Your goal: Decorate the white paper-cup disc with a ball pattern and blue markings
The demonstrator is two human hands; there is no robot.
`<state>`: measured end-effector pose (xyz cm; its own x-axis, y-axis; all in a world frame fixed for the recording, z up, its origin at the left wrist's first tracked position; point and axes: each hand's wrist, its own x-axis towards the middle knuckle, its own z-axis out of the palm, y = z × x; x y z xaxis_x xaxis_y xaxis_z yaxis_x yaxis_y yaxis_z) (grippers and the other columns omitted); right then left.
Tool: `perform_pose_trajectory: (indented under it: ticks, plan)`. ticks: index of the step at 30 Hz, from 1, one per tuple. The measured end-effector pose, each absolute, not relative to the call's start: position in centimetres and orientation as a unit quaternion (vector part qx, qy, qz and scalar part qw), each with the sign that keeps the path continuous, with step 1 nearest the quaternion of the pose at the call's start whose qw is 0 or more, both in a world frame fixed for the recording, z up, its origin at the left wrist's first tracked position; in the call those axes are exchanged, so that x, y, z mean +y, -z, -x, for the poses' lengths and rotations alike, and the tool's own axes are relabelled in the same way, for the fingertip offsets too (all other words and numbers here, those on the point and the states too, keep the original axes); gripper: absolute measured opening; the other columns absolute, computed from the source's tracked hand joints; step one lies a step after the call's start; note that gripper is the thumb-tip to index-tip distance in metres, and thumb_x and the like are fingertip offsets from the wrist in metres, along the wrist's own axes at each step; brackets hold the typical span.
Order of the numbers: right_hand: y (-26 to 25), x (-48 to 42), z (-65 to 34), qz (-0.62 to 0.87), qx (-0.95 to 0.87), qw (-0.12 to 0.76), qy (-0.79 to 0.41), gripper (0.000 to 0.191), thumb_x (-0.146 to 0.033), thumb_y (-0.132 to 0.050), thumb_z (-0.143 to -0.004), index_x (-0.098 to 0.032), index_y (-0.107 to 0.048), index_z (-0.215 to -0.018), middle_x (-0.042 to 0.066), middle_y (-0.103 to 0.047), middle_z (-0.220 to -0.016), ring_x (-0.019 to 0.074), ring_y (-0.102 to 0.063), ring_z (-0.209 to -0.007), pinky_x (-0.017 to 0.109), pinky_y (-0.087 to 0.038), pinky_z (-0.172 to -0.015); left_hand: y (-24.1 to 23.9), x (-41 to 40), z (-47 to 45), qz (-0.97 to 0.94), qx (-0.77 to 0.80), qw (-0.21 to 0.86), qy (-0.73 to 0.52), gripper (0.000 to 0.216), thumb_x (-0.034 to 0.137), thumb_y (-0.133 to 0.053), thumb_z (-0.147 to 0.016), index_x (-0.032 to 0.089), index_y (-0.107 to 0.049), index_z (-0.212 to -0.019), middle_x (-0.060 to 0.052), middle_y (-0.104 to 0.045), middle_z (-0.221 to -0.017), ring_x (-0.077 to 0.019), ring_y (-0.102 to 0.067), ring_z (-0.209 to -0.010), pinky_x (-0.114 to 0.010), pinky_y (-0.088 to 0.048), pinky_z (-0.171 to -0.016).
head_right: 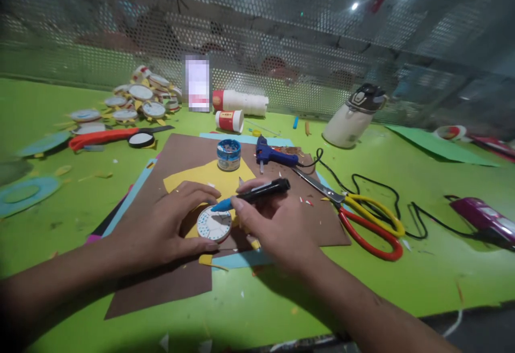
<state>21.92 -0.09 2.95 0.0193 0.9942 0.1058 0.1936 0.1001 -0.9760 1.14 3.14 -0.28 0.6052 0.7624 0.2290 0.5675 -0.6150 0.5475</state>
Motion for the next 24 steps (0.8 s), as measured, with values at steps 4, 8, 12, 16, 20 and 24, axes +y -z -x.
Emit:
perform_pose_trajectory:
  ticks: [4, 8, 12, 16, 20, 24]
  plan:
    - [-2.5, -0.3, -21.1, 0.519, -0.570, 0.485, -0.412, 0.020, -0.028, -0.075, -0.074, -0.015, -0.068, -0.087, 0.000, -0.067, -0.065, 0.0116, -0.061, -0.056, 0.022, -0.051, -0.054, 0.3, 3.1, -1.2, -0.872, 0.381, 0.212, -0.222, 0.044, 0.045, -0.080, -0.074, 0.020, -0.059, -0.102, -0.011, -0.062, -0.123, -0.0327, -0.053, -0.115, -0.050, -0.047, -0.094]
    - [-2.2, -0.4, -21.0, 0.529, -0.572, 0.461, -0.425, 0.021, -0.030, -0.075, -0.075, -0.015, -0.066, -0.087, -0.002, -0.063, -0.058, 0.0114, -0.057, -0.051, 0.023, -0.048, -0.049, 0.3, 3.2, -1.4, -0.873, 0.386, 0.203, -0.219, 0.045, 0.052, -0.077, -0.075, 0.021, -0.059, -0.101, -0.010, -0.062, -0.123, -0.0329, -0.053, -0.113, -0.051, -0.047, -0.092]
    - [-2.1, -0.5, -21.0, 0.517, -0.575, 0.465, -0.432, 0.022, -0.033, -0.075, -0.076, -0.017, -0.066, -0.087, -0.002, -0.062, -0.060, 0.0118, -0.056, -0.051, 0.024, -0.047, -0.049, 0.3, 3.1, -1.4, -0.873, 0.393, 0.201, -0.207, 0.044, 0.050, -0.078, -0.075, 0.021, -0.059, -0.102, -0.010, -0.062, -0.122, -0.0325, -0.053, -0.112, -0.050, -0.047, -0.091]
    - [-1.8, -0.4, -21.0, 0.515, -0.576, 0.458, -0.440, 0.023, -0.035, -0.074, -0.077, -0.018, -0.066, -0.090, -0.003, -0.060, -0.059, 0.0119, -0.055, -0.051, 0.025, -0.047, -0.049, 0.3, 3.1, -1.3, -0.872, 0.393, 0.202, -0.210, 0.046, 0.053, -0.076, -0.075, 0.021, -0.059, -0.103, -0.010, -0.061, -0.123, -0.0329, -0.053, -0.112, -0.050, -0.047, -0.091]
    - [-1.9, -0.4, -20.9, 0.513, -0.579, 0.453, -0.442, 0.022, -0.034, -0.074, -0.077, -0.017, -0.066, -0.089, -0.003, -0.060, -0.061, 0.0113, -0.055, -0.051, 0.024, -0.046, -0.049, 0.3, 3.1, -1.2, -0.871, 0.393, 0.204, -0.212, 0.046, 0.054, -0.076, -0.075, 0.021, -0.059, -0.102, -0.010, -0.062, -0.122, -0.0329, -0.053, -0.112, -0.050, -0.047, -0.091]
    - [-1.9, -0.4, -20.9, 0.510, -0.588, 0.454, -0.434, 0.020, -0.032, -0.074, -0.076, -0.017, -0.066, -0.087, -0.002, -0.063, -0.064, 0.0108, -0.056, -0.054, 0.023, -0.046, -0.050, 0.3, 3.1, -1.3, -0.870, 0.395, 0.208, -0.211, 0.046, 0.054, -0.077, -0.075, 0.021, -0.060, -0.102, -0.010, -0.062, -0.120, -0.0330, -0.053, -0.112, -0.049, -0.047, -0.092]
